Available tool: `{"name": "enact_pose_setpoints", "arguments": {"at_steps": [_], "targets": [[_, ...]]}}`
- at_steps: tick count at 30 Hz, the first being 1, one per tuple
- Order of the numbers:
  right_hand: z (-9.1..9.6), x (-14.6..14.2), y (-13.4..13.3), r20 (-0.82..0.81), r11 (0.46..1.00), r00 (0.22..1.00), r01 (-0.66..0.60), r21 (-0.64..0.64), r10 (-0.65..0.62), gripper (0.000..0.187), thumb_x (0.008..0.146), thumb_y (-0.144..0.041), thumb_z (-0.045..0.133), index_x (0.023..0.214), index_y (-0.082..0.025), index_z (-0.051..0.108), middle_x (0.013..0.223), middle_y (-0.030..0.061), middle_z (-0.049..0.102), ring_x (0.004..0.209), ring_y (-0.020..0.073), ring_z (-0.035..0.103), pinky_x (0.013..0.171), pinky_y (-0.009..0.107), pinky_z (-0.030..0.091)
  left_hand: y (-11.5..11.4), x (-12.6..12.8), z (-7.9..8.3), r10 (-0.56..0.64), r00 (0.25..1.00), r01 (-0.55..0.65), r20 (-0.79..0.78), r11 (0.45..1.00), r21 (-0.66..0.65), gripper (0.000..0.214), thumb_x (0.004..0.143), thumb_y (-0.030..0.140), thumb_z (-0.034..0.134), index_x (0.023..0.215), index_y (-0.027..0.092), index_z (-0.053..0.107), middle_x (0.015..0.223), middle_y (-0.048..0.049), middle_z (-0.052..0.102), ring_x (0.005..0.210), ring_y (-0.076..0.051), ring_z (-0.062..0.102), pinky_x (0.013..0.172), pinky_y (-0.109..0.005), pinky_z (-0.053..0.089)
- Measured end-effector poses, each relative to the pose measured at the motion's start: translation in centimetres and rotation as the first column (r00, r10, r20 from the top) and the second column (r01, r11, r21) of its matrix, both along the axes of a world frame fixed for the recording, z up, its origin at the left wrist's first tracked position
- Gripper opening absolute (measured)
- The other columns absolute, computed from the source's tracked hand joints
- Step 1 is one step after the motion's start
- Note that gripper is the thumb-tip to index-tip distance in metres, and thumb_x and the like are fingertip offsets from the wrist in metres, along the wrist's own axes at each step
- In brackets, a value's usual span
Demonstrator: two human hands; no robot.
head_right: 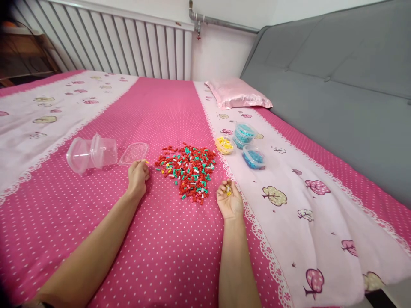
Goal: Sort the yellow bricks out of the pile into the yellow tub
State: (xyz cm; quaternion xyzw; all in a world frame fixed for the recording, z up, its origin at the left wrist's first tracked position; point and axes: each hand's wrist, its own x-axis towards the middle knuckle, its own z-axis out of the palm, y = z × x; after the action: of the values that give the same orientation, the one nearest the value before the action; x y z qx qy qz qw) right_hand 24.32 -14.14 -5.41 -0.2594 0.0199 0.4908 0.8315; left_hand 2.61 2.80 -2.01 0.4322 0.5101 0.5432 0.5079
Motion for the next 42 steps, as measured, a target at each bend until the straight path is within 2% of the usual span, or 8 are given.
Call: {"name": "enact_pose_setpoints", "arguments": {"at_steps": [7,13,18,24,29,34,40,42], "targets": [[0.2,-0.1,0.0,-0.043,1.0,0.999,0.009,-0.008,-0.01,0.01,0.086,-0.018,0.051,0.077,-0.016,0.056,0.07,-0.0028,0.054,0.053,0.0037,0.046,0.046,0.014,0.041,0.5,-0.3,0.7,0.009,0.967,0.015,0.256,0.996,-0.091,0.008,0.069,0.026,0.04,0.065,0.021,0.036,0.055,0.0044,0.041,0.041,-0.006,0.038,0.041,-0.019,0.028],[0.2,0.0,0.0,0.01,1.0,1.0,0.004,-0.007,-0.004,0.008,0.084,-0.019,0.054,0.077,-0.016,0.056,0.07,-0.0028,0.053,0.053,0.004,0.047,0.046,0.015,0.041,0.7,-0.7,1.2,-0.077,0.948,0.122,0.308,0.984,-0.128,0.008,0.063,0.027,0.042,0.065,0.02,0.041,0.059,0.0002,0.048,0.048,-0.007,0.045,0.04,-0.018,0.028],[0.0,0.0,0.0,0.021,1.0,1.0,-0.004,-0.003,0.005,0.007,0.084,-0.019,0.054,0.077,-0.017,0.056,0.07,-0.0032,0.053,0.053,0.0042,0.046,0.047,0.015,0.041,0.3,-0.5,1.1,-0.181,0.968,0.203,0.173,0.971,-0.123,0.012,0.058,0.028,0.048,0.064,0.018,0.049,0.052,0.0043,0.038,0.04,-0.005,0.031,0.036,-0.018,0.017],[0.1,-0.1,0.0,-0.003,1.0,1.0,0.001,-0.002,-0.001,0.008,0.085,-0.019,0.053,0.078,-0.016,0.056,0.07,-0.0029,0.054,0.053,0.0041,0.047,0.047,0.015,0.042,-0.5,-0.1,0.1,-0.316,0.928,0.296,-0.197,0.947,-0.124,0.014,0.058,0.029,0.059,0.062,0.016,0.058,0.042,0.0078,0.029,0.037,-0.005,0.022,0.037,-0.02,0.014],[0.5,-0.2,0.0,-0.07,1.0,0.997,0.017,-0.013,-0.018,0.018,0.091,-0.02,0.042,0.079,-0.015,0.055,0.07,-0.0022,0.054,0.053,0.0039,0.046,0.047,0.014,0.041,-0.5,-0.2,-0.6,-0.249,0.804,0.278,-0.539,0.96,-0.03,0.011,0.056,0.023,0.065,0.065,0.019,0.061,0.047,0.0041,0.044,0.045,-0.01,0.037,0.045,-0.023,0.022],[0.8,-0.4,0.0,-0.082,1.0,0.996,0.014,-0.002,-0.014,0.022,0.092,-0.02,0.038,0.079,-0.015,0.055,0.069,-0.0023,0.054,0.052,0.0034,0.045,0.046,0.013,0.04,-0.7,-0.1,-0.8,-0.164,0.657,0.281,-0.735,0.959,0.037,0.014,0.062,0.025,0.065,0.076,0.022,0.064,0.051,0.0022,0.046,0.055,-0.017,0.047,0.054,-0.026,0.027],[0.6,-0.3,0.0,-0.1,1.0,0.995,0.019,-0.004,-0.019,0.023,0.092,-0.02,0.038,0.078,-0.015,0.056,0.069,-0.0018,0.054,0.052,0.0042,0.046,0.046,0.014,0.041,-1.1,0.2,-0.7,-0.103,0.338,0.314,-0.936,0.949,0.009,0.03,0.079,0.038,0.052,0.104,0.024,0.062,0.07,-0.0046,0.063,0.076,-0.026,0.061,0.063,-0.03,0.037],[0.6,-0.3,0.1,-0.104,1.0,0.994,0.018,-0.006,-0.019,0.024,0.092,-0.02,0.038,0.078,-0.015,0.056,0.068,-0.0017,0.055,0.052,0.0043,0.046,0.045,0.014,0.04,-1.1,0.2,-0.6,-0.099,0.287,0.318,-0.953,0.948,-0.003,0.03,0.082,0.038,0.048,0.105,0.024,0.061,0.077,-0.0058,0.066,0.081,-0.026,0.062,0.066,-0.031,0.04]]}}
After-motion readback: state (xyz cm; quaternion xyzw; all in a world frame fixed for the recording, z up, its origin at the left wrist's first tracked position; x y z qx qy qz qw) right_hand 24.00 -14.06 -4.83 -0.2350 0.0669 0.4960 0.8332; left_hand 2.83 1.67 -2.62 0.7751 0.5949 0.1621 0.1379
